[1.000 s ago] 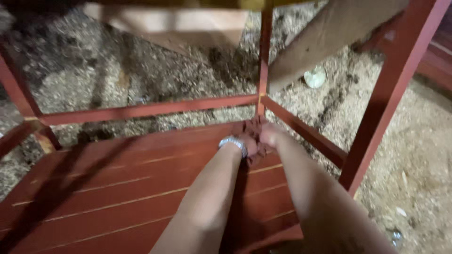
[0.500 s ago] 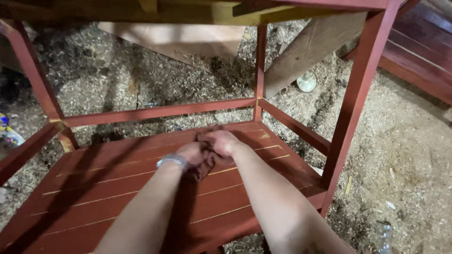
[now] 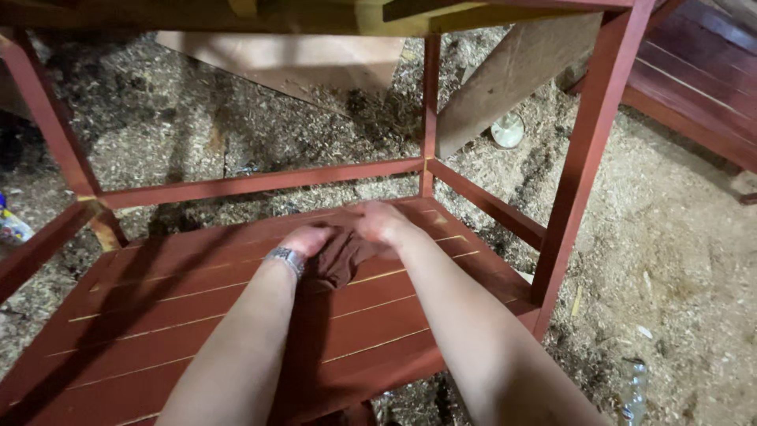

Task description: The person sits on a low stool and wipes reddish-brown stain onto the bare wood slats and frame of a small wooden shelf unit using a stain-soaked cloth, dipping the cloth into a bowl of stain and working across the shelf surfaces and edges.

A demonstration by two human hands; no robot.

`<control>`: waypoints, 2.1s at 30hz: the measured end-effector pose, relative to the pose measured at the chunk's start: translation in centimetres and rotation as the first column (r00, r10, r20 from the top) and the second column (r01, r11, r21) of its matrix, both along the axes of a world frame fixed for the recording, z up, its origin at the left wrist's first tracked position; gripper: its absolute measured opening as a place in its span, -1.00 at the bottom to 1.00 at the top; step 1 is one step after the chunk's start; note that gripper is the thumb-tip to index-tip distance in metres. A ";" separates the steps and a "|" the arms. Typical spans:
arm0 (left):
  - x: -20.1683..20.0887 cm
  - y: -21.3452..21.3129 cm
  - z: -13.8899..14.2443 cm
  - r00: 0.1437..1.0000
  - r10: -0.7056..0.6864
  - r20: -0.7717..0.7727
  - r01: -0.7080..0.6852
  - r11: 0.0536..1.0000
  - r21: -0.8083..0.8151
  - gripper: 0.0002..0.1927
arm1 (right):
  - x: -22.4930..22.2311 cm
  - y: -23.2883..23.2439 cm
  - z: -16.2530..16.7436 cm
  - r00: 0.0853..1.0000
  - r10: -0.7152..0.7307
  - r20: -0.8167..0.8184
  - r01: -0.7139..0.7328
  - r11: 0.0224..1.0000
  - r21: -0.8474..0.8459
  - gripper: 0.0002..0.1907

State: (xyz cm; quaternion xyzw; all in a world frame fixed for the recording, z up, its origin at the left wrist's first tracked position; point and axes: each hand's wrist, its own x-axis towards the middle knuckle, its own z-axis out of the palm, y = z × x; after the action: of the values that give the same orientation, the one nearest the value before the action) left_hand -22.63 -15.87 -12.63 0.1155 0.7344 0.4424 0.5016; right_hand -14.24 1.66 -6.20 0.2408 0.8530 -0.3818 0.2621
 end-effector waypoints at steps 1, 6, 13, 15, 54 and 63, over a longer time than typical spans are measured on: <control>0.0 -0.1 -0.1 1.000 0.022 0.014 -0.021 0.996 -0.092 -0.47 | 0.0 -0.7 0.2 0.997 0.075 0.013 -0.075 0.996 0.051 -0.24; -0.5 -1.4 1.6 0.994 -0.096 -0.050 0.086 0.981 -0.175 -0.51 | 0.4 -5.3 3.7 0.951 0.248 0.187 -0.285 0.936 0.207 0.02; 0.3 -1.9 6.1 0.950 -0.194 0.245 0.212 0.976 -0.048 -0.56 | -0.5 -4.6 2.5 0.981 0.139 0.136 -0.163 0.970 0.180 -0.04; 1.1 -1.3 6.2 0.910 -0.385 -0.152 0.373 0.922 -0.104 -0.38 | 0.7 -2.1 0.4 0.984 0.108 0.141 -0.135 0.971 0.196 -0.05; 2.9 -6.3 9.7 0.741 -0.483 -0.466 0.353 0.871 -0.342 -0.45 | 4.7 11.4 0.4 0.978 -0.090 0.187 -0.007 0.885 0.465 -0.26; 1.2 -11.1 9.9 0.669 -0.674 -0.313 0.402 0.683 -0.610 -0.47 | -1.4 -6.7 1.4 0.988 -0.144 0.046 0.151 0.948 -0.279 -0.28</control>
State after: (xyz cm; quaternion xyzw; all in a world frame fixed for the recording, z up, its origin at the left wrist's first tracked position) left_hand -21.40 -26.94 -2.75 0.3172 0.8555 0.0171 0.4090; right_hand -15.61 -4.99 -4.78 0.2691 0.7662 -0.5146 0.2750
